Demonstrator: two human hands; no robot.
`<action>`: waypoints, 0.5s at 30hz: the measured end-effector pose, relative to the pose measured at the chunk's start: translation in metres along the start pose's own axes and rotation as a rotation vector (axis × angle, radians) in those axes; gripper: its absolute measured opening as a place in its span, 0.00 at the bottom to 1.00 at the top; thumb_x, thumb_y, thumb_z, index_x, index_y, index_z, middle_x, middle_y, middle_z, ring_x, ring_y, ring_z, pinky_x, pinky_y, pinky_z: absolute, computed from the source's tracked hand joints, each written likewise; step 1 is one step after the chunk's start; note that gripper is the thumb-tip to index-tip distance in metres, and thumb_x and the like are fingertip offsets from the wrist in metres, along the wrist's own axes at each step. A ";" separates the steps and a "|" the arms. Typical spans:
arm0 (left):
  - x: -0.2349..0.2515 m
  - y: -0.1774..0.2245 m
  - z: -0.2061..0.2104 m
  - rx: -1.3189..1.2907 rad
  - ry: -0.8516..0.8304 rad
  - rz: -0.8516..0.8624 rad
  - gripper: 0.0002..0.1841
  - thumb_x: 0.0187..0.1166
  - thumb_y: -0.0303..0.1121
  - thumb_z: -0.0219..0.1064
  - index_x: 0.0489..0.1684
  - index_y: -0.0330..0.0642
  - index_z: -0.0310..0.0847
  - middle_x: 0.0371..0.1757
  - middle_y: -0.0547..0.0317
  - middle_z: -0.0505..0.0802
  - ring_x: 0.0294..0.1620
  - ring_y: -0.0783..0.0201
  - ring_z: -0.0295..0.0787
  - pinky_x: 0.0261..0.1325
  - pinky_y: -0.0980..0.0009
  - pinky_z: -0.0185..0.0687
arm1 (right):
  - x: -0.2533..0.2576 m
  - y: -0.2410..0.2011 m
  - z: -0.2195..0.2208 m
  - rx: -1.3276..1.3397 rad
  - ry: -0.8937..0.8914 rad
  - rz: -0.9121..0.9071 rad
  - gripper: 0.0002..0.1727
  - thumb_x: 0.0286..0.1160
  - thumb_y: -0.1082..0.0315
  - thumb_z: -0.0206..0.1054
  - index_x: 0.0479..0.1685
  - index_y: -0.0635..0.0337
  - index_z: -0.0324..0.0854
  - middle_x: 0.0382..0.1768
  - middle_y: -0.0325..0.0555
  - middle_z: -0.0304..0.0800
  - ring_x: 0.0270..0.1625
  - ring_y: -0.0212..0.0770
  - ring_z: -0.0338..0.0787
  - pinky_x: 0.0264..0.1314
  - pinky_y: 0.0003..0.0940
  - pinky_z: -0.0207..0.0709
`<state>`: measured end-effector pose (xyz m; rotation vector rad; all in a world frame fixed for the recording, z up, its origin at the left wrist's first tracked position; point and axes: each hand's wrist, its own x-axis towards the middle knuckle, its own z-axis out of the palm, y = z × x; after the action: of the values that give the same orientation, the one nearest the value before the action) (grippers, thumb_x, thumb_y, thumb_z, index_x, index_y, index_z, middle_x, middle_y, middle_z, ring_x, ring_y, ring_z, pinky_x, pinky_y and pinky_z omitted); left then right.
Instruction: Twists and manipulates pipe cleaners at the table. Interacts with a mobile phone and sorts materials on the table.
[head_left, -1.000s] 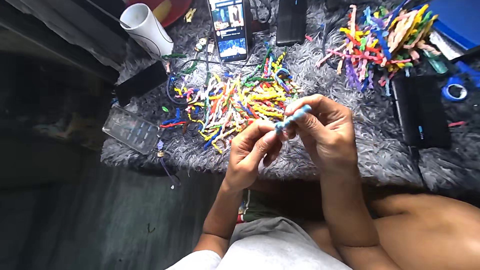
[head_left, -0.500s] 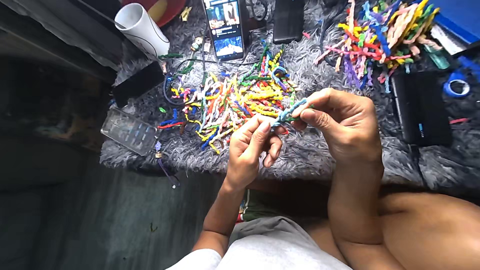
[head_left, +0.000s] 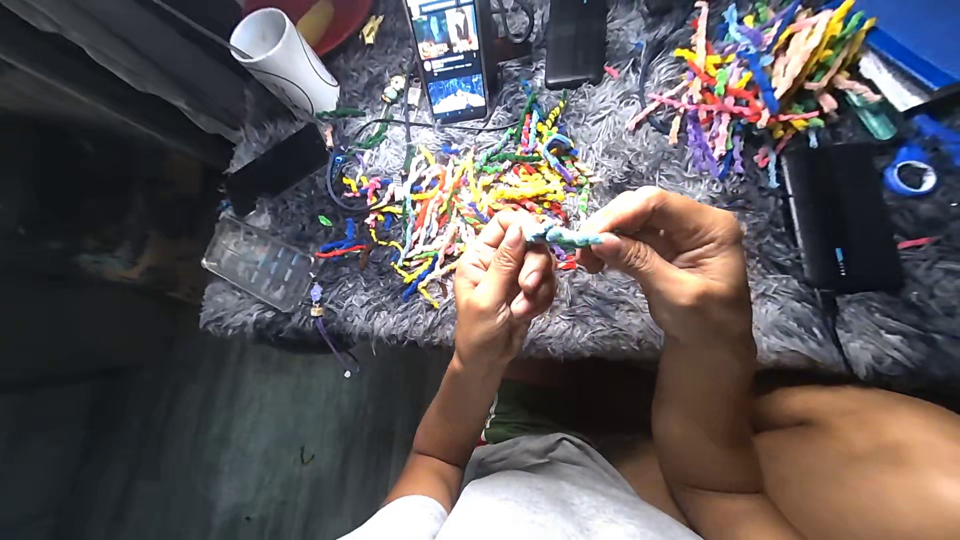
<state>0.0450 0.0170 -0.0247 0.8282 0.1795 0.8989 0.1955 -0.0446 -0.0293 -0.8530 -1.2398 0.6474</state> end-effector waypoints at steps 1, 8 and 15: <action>0.000 0.000 -0.001 -0.057 -0.014 -0.033 0.11 0.93 0.36 0.53 0.41 0.47 0.79 0.16 0.73 0.76 0.10 0.82 0.66 0.15 0.89 0.64 | 0.000 0.001 0.000 0.020 0.018 0.009 0.05 0.81 0.74 0.65 0.44 0.54 0.85 0.41 0.26 0.89 0.40 0.20 0.89 0.45 0.17 0.87; 0.004 0.004 -0.011 0.052 -0.131 -0.059 0.07 0.89 0.34 0.60 0.44 0.45 0.82 0.21 0.69 0.83 0.15 0.82 0.74 0.18 0.88 0.71 | 0.002 0.002 -0.008 -0.041 0.078 0.017 0.05 0.81 0.73 0.66 0.46 0.55 0.86 0.43 0.26 0.92 0.43 0.20 0.91 0.48 0.16 0.87; -0.002 0.011 -0.009 0.501 -0.089 0.173 0.07 0.88 0.24 0.58 0.53 0.42 0.81 0.38 0.67 0.91 0.29 0.79 0.88 0.31 0.83 0.87 | 0.002 -0.013 -0.022 -0.157 0.065 -0.012 0.15 0.90 0.60 0.60 0.59 0.58 0.85 0.47 0.28 0.92 0.45 0.24 0.92 0.50 0.22 0.89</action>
<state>0.0332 0.0241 -0.0236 1.3636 0.2636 0.9924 0.2175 -0.0546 -0.0201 -0.9888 -1.2481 0.5137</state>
